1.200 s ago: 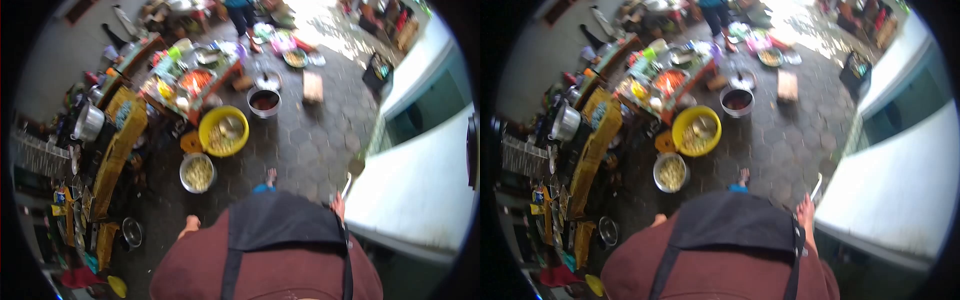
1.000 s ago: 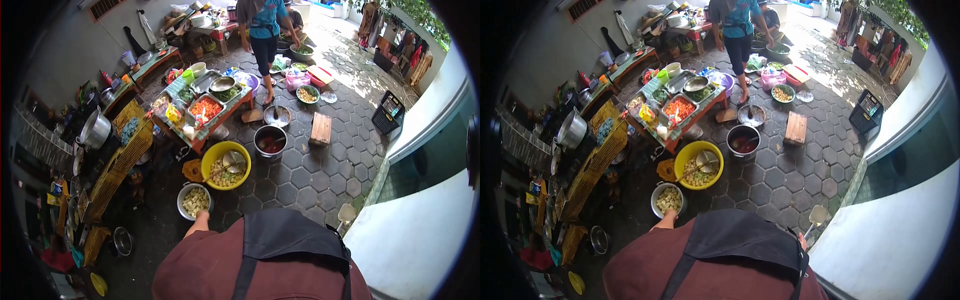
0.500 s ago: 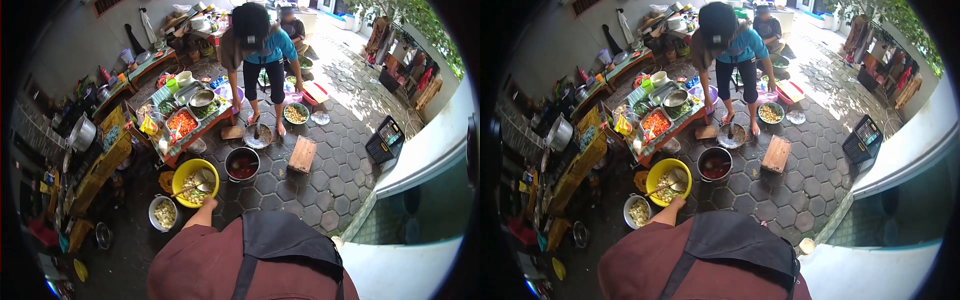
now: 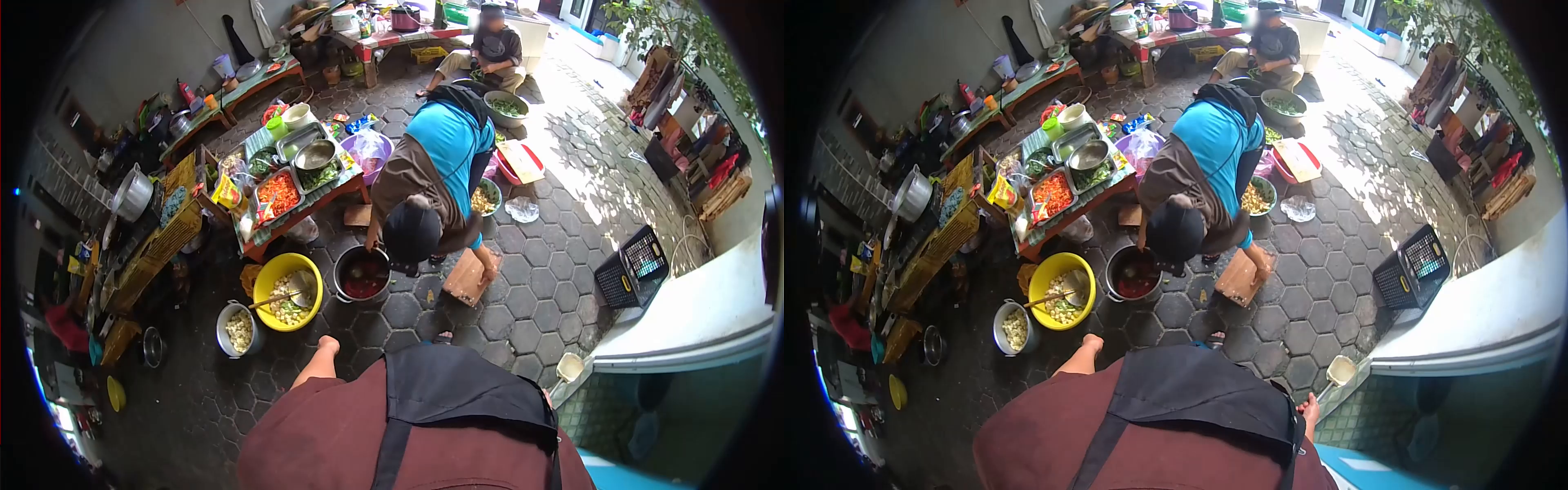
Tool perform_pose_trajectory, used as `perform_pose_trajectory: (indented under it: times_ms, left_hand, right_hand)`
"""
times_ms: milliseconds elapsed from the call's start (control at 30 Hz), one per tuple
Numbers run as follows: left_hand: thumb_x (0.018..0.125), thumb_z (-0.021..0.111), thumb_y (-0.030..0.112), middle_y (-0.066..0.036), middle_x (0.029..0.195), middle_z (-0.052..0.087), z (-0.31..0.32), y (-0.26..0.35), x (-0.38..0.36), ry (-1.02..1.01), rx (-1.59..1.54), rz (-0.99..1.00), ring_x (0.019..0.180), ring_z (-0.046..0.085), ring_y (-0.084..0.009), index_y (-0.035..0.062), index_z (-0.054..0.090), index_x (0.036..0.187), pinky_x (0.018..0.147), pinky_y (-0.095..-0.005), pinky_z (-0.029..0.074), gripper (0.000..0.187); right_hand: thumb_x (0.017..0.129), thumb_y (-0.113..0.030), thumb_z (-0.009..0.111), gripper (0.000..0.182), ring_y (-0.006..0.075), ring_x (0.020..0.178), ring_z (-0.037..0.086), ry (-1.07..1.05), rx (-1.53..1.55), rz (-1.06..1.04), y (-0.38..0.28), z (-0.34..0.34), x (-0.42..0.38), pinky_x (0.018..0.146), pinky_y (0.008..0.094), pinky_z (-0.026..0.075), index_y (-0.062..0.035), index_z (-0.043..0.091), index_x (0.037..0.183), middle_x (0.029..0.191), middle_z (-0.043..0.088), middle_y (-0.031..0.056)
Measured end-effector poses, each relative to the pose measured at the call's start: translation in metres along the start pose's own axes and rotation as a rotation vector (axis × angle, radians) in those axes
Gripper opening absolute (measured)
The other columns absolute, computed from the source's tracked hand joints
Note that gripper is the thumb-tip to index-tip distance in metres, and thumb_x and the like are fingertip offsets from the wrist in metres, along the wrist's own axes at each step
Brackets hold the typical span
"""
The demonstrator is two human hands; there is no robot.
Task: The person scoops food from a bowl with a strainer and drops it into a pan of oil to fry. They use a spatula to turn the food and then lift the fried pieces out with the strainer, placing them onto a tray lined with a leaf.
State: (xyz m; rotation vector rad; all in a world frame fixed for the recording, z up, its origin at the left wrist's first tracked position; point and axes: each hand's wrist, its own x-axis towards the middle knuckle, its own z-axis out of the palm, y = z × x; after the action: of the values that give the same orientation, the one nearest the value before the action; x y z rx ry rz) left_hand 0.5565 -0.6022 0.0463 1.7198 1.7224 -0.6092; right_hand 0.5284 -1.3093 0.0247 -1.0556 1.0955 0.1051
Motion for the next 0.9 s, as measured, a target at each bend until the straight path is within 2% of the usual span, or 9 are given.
perform_pose_trajectory:
  times_ms: [100,133,267,367,567,633,733,800,900]
  left_hand:
    - [0.083,0.041,0.010,-0.013,0.123,0.051,-0.004,0.032,-0.031,-0.223,0.860,0.380,0.111,0.051,-0.0242,-0.0011,0.054,0.114,0.091,-0.0347,0.042,0.035]
    - [0.083,0.041,0.010,-0.013,0.123,0.051,0.000,0.054,-0.033,-0.221,0.849,0.401,0.111,0.051,-0.0242,-0.0011,0.054,0.114,0.091,-0.0347,0.042,0.035]
    - [0.078,0.051,0.011,-0.019,0.099,0.062,0.073,0.034,0.077,-0.215,0.507,0.123,0.093,0.061,-0.0279,-0.0026,0.062,0.097,0.073,-0.0375,0.048,0.026]
    - [0.077,0.051,0.014,-0.017,0.106,0.059,0.062,0.091,-0.031,-0.040,0.466,0.304,0.107,0.052,-0.0301,0.0062,0.066,0.097,0.087,-0.0356,0.044,0.026]
    - [0.074,0.054,0.020,-0.018,0.105,0.059,0.049,0.116,-0.094,0.016,0.376,0.344,0.104,0.054,-0.0317,0.0037,0.064,0.095,0.084,-0.0370,0.045,0.028]
    - [0.074,0.054,0.019,-0.021,0.101,0.060,0.087,0.086,-0.038,0.019,0.117,0.329,0.101,0.055,-0.0336,-0.0011,0.063,0.095,0.079,-0.0378,0.045,0.031]
    - [0.075,0.053,0.019,-0.023,0.093,0.062,0.096,0.074,-0.102,0.086,0.049,0.279,0.094,0.058,-0.0359,-0.0063,0.062,0.092,0.075,-0.0387,0.046,0.032]
    - [0.077,0.052,0.020,-0.021,0.081,0.064,0.138,0.042,-0.096,0.089,-0.489,-0.150,0.087,0.061,-0.0367,-0.0092,0.062,0.086,0.071,-0.0414,0.046,0.032]
    - [0.077,0.050,0.016,-0.021,0.089,0.061,0.147,0.061,-0.131,0.107,-0.404,-0.100,0.093,0.058,-0.0345,-0.0065,0.060,0.093,0.076,-0.0404,0.044,0.029]
  right_hand:
    - [0.081,-0.028,0.061,0.025,0.0107,0.039,0.033,-0.120,-0.021,-0.105,-0.005,0.004,0.083,0.036,0.0294,0.032,-0.0142,0.046,0.066,0.049,0.035,-0.0028]
    - [0.081,-0.028,0.061,0.025,0.0107,0.039,0.033,-0.125,-0.013,-0.126,-0.031,0.028,0.095,0.036,0.0294,0.032,-0.0142,0.046,0.066,0.049,0.035,-0.0028]
    - [0.081,-0.027,0.060,0.025,0.0107,0.039,0.033,-0.104,-0.095,-0.091,-0.094,0.066,0.110,0.036,0.0294,0.032,-0.0143,0.046,0.065,0.049,0.035,-0.0028]
    - [0.081,-0.026,0.060,0.024,0.0107,0.039,0.033,-0.101,-0.172,-0.024,-0.120,0.090,0.112,0.036,0.0293,0.032,-0.0145,0.045,0.065,0.049,0.035,-0.0028]
    - [0.081,-0.024,0.059,0.024,0.0107,0.039,0.033,-0.122,-0.329,0.124,-0.141,0.111,0.154,0.036,0.0292,0.032,-0.0147,0.045,0.064,0.049,0.034,-0.0027]
    - [0.081,-0.023,0.059,0.024,0.0107,0.039,0.033,-0.087,-0.351,0.164,-0.152,0.086,0.170,0.036,0.0292,0.032,-0.0148,0.045,0.063,0.049,0.034,-0.0027]
    - [0.081,-0.022,0.059,0.024,0.0108,0.039,0.033,-0.067,-0.406,0.225,-0.146,0.033,0.268,0.036,0.0291,0.032,-0.0149,0.045,0.063,0.048,0.034,-0.0027]
    - [0.081,-0.022,0.059,0.024,0.0108,0.039,0.033,-0.054,-0.397,0.252,-0.163,0.052,0.234,0.036,0.0289,0.032,-0.0148,0.045,0.062,0.048,0.034,-0.0027]
    - [0.080,-0.021,0.058,0.024,0.0108,0.038,0.033,-0.016,-0.360,0.289,-0.295,0.140,0.246,0.036,0.0284,0.033,-0.0145,0.044,0.061,0.048,0.036,-0.0028]
